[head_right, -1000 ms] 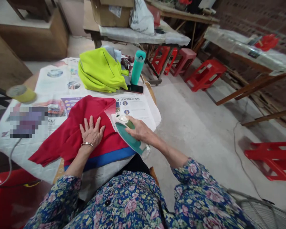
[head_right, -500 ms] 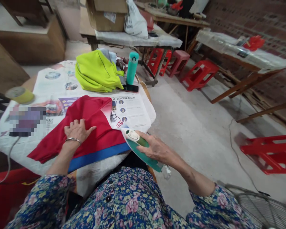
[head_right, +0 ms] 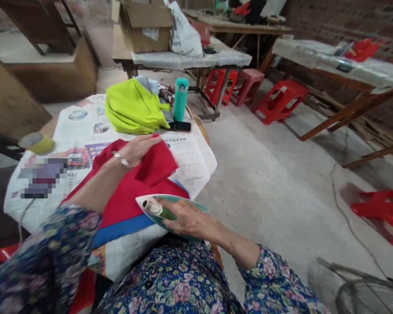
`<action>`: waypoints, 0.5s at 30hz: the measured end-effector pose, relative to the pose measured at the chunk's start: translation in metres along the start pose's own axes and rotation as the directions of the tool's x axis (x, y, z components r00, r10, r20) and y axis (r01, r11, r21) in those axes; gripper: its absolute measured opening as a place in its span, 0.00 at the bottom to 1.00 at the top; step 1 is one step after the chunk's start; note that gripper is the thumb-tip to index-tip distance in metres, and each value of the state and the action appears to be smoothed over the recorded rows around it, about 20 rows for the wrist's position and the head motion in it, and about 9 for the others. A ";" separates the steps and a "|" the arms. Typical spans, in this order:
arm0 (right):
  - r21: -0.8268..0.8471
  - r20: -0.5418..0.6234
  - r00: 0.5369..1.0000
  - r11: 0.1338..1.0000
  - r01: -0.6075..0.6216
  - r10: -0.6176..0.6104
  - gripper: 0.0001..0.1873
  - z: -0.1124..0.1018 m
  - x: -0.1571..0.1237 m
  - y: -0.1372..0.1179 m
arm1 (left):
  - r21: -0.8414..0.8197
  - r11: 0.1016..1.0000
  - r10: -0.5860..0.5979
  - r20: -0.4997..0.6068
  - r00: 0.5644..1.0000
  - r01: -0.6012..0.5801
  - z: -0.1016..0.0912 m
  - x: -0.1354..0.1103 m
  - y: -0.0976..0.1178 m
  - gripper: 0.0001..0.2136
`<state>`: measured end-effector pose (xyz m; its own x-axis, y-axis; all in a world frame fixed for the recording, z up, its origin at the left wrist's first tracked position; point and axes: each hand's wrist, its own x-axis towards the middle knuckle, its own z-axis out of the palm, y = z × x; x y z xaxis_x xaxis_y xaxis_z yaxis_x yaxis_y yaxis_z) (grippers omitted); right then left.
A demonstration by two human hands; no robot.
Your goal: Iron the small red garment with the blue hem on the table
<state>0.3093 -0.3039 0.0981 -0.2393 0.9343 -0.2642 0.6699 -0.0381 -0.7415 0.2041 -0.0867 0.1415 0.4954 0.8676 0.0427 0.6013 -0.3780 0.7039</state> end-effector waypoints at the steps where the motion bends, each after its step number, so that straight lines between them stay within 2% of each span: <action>1: 0.014 0.003 1.000 1.000 -0.013 0.013 0.36 -0.001 0.000 0.001 | -0.051 0.998 0.032 0.134 0.990 -0.025 0.018 0.010 0.021 0.16; 2: 0.029 0.010 1.000 0.999 -0.023 0.022 0.36 -0.002 0.000 0.001 | -0.094 0.994 0.069 0.244 0.967 -0.048 0.035 0.018 0.038 0.17; 4: 0.057 0.029 0.999 0.997 -0.047 0.046 0.36 -0.003 -0.001 0.002 | -0.142 0.986 0.136 0.371 0.919 -0.088 0.061 0.028 0.058 0.17; 6: 0.080 0.050 0.997 0.995 -0.066 0.063 0.37 -0.004 -0.003 0.004 | -0.161 0.981 0.169 0.419 0.892 -0.110 0.071 0.029 0.055 0.18; 7: 0.089 0.053 0.997 0.994 -0.068 0.063 0.38 -0.003 -0.004 0.005 | -0.131 0.986 0.152 0.397 0.905 -0.108 0.068 0.027 0.045 0.18; 8: 0.095 0.054 0.997 0.993 -0.066 0.061 0.38 -0.003 -0.005 0.006 | -0.088 0.992 0.117 0.349 0.930 -0.092 0.059 0.023 0.029 0.19; 9: 0.102 0.051 0.997 0.993 -0.064 0.059 0.38 -0.003 -0.006 0.007 | 0.011 0.998 0.053 0.252 0.966 -0.057 0.047 0.017 0.009 0.18; 10: 0.108 0.050 0.997 0.992 -0.061 0.056 0.38 -0.002 -0.006 0.008 | 0.145 0.989 -0.045 0.077 0.996 0.033 0.031 0.010 -0.015 0.17; 11: 0.115 0.048 0.997 0.991 -0.064 0.059 0.39 -0.003 -0.006 0.009 | 0.203 0.972 -0.114 -0.043 0.993 0.121 0.014 0.001 -0.042 0.19; 13: 0.129 0.044 0.996 0.989 -0.077 0.072 0.40 -0.005 -0.005 0.009 | 0.259 0.925 -0.218 -0.240 0.946 0.278 -0.018 -0.020 -0.096 0.25; 15: 0.152 0.027 0.997 0.986 -0.073 0.070 0.41 -0.011 -0.002 0.005 | 0.289 0.852 -0.278 -0.458 0.844 0.437 -0.043 -0.040 -0.145 0.32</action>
<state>0.3211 -0.3020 0.1014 -0.2108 0.9194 -0.3320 0.5709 -0.1599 -0.8053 0.0702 -0.0527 0.0681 -0.0359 0.9856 0.1653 0.9100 -0.0361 0.4130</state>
